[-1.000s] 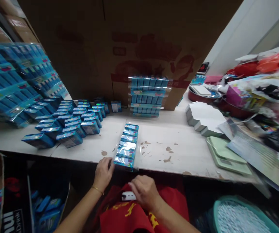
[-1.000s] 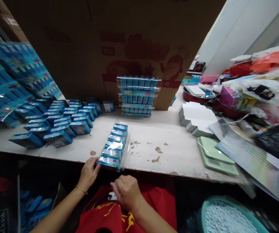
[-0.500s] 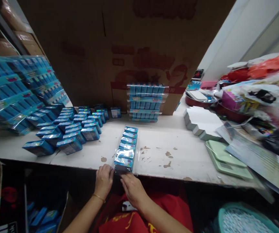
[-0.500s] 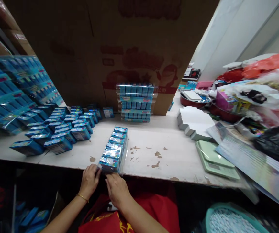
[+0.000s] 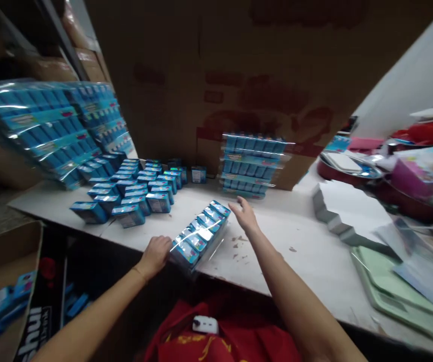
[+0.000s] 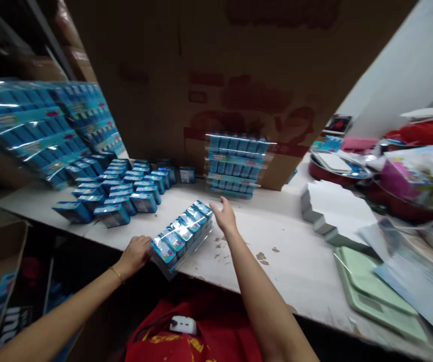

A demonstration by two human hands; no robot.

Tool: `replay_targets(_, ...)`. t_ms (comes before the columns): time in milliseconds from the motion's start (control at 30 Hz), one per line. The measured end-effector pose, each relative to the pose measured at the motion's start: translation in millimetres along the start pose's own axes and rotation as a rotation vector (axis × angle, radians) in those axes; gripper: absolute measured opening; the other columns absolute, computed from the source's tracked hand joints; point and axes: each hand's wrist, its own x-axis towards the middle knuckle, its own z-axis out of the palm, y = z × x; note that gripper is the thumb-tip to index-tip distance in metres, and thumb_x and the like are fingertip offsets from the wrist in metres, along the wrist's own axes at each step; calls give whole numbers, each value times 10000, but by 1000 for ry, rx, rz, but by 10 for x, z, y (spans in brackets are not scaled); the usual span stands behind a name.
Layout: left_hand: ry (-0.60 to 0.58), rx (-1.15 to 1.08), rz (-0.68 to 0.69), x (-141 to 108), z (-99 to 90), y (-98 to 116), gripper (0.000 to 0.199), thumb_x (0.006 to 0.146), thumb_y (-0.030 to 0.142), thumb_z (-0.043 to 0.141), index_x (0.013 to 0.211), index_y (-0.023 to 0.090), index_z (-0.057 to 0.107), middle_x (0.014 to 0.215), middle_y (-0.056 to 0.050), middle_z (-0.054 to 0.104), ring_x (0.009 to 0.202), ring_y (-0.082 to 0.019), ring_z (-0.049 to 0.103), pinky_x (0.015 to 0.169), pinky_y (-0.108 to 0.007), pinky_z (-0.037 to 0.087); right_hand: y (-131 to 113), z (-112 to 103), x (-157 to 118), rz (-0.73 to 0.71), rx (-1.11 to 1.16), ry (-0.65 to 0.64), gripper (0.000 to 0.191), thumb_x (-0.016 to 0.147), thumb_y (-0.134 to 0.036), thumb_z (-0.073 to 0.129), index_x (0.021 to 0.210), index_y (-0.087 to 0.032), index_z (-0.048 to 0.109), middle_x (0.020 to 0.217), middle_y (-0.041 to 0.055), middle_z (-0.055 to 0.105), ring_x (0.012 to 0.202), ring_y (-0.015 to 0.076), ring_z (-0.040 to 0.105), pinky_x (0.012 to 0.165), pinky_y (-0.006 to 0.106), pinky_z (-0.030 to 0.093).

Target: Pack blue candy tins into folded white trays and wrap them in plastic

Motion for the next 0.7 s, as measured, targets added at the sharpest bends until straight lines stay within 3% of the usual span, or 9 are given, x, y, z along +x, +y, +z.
replay_targets(67,17,-42,-153,30,-2,-79,149,802,192,404,763,165,545,789,-69,553,771,-206,480,688,-332,347,89,116,146,97,5,-91,403,621,-437,589,863,-117,628,785,83,643,745,199,575,669,289,420)
replay_targets(167,86,-71,-349,66,69,-123,191,832,203,359,776,159,536,802,-82,546,785,-205,490,679,-327,357,145,114,81,110,-10,-148,324,604,-454,587,612,-130,611,522,37,578,536,166,530,547,273,389)
replay_targets(367,170,-154,-466,273,133,-200,160,804,174,404,755,183,556,815,-86,570,823,-212,510,713,-345,358,79,-140,-447,203,131,-191,301,596,-443,639,547,-150,588,488,16,570,519,135,511,574,254,390)
replay_targets(467,299,-492,-585,368,58,-266,145,774,266,461,706,192,566,812,-75,583,839,-210,519,719,-325,365,85,-219,-644,259,272,-198,290,600,-430,661,569,-148,600,529,22,591,562,137,528,633,261,406)
replay_targets(567,391,-853,-801,356,-80,-272,322,764,449,413,696,166,549,730,-63,574,689,-180,532,604,-299,385,133,-264,-661,351,416,-173,314,606,-443,663,663,-135,637,600,36,614,612,145,549,674,278,418)
replay_targets(633,329,-1010,-851,296,-209,-232,439,766,528,351,705,138,542,652,-46,553,561,-142,494,535,-277,376,150,-278,-591,396,441,-200,341,606,-446,662,705,-120,650,622,41,616,604,139,543,657,280,416)
replay_targets(700,188,-1167,-820,220,-362,-170,460,738,557,406,715,123,557,624,-22,536,535,-116,462,523,-246,360,131,-277,-512,372,403,-256,324,588,-419,676,677,-108,648,581,26,595,557,117,508,614,263,395)
